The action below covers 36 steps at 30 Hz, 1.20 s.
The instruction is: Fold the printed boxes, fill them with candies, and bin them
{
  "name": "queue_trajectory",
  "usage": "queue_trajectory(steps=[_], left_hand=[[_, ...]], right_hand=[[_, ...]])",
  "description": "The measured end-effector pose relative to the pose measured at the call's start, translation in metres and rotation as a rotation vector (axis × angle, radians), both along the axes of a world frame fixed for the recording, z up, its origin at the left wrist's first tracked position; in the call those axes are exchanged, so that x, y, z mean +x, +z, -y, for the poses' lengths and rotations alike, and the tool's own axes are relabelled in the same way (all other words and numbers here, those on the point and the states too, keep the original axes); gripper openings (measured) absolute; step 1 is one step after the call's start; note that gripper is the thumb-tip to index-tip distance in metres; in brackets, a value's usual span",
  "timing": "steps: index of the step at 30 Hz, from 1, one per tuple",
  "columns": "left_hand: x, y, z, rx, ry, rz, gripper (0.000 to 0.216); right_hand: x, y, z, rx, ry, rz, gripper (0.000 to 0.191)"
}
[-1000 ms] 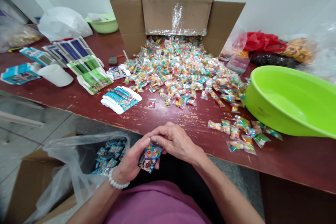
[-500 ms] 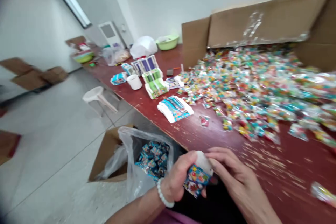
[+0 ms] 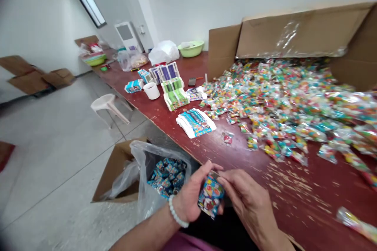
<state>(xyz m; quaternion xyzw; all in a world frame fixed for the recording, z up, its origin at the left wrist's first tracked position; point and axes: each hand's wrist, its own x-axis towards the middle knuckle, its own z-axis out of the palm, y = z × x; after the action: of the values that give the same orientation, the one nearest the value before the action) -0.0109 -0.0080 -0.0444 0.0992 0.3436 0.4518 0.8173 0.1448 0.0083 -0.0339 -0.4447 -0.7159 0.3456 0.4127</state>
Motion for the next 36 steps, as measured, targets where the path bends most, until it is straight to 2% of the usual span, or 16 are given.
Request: queue_trajectory(steps=[2,3,6,9,13,16,18,20,23,25,27,29,31,33,36], left_hand=[[-0.003,0.002,-0.004,-0.048,-0.037,0.023,0.041],[-0.004,0.002,-0.006,-0.062,-0.042,0.013,0.038],[-0.004,0.004,-0.008,-0.029,-0.04,-0.079,0.034],[0.0,0.006,-0.006,0.084,-0.042,-0.176,0.044],[0.001,0.008,-0.005,0.154,-0.081,-0.226,0.066],[-0.001,0.008,-0.006,0.144,-0.115,-0.239,0.071],[-0.003,0.008,-0.007,0.131,-0.118,-0.225,0.065],[-0.004,0.007,-0.008,0.104,-0.113,-0.194,0.053],[-0.003,0.006,-0.009,0.094,-0.065,-0.184,0.038],[-0.005,0.004,-0.009,0.118,-0.023,-0.233,0.036],[-0.015,0.0,-0.007,0.148,0.009,-0.358,0.039],[-0.034,-0.005,-0.002,0.185,0.024,-0.593,0.04],[-0.061,-0.009,0.003,0.271,0.01,-0.934,0.037],[-0.086,-0.011,0.007,0.397,-0.067,-1.288,0.035],[-0.103,-0.011,-0.002,0.592,-0.077,-1.655,0.041]], right_hand=[[-0.001,0.003,0.0,0.009,0.024,0.005,0.017],[-0.002,0.003,0.0,-0.042,0.048,-0.017,0.017],[-0.004,0.001,-0.002,-0.34,0.105,-0.175,0.02],[-0.005,0.004,-0.006,-0.565,0.088,-0.341,0.028],[-0.007,0.014,-0.012,-0.642,0.088,-0.437,0.031],[-0.006,0.015,-0.011,-0.615,0.093,-0.447,0.031],[-0.006,0.012,-0.006,-0.558,0.106,-0.405,0.029],[-0.005,0.007,0.003,-0.429,0.116,-0.308,0.023],[-0.008,0.002,0.013,-0.169,0.052,-0.17,0.012],[-0.011,-0.002,0.013,-0.101,0.061,-0.137,0.014],[-0.011,-0.008,0.005,-0.136,0.129,-0.131,0.015],[-0.008,-0.015,-0.011,-0.199,0.115,-0.096,0.019],[-0.004,-0.023,-0.034,-0.221,-0.023,-0.02,0.024],[-0.003,-0.029,-0.06,-0.198,-0.16,0.076,0.026],[-0.016,-0.034,-0.101,-0.172,-0.223,0.182,0.026]])
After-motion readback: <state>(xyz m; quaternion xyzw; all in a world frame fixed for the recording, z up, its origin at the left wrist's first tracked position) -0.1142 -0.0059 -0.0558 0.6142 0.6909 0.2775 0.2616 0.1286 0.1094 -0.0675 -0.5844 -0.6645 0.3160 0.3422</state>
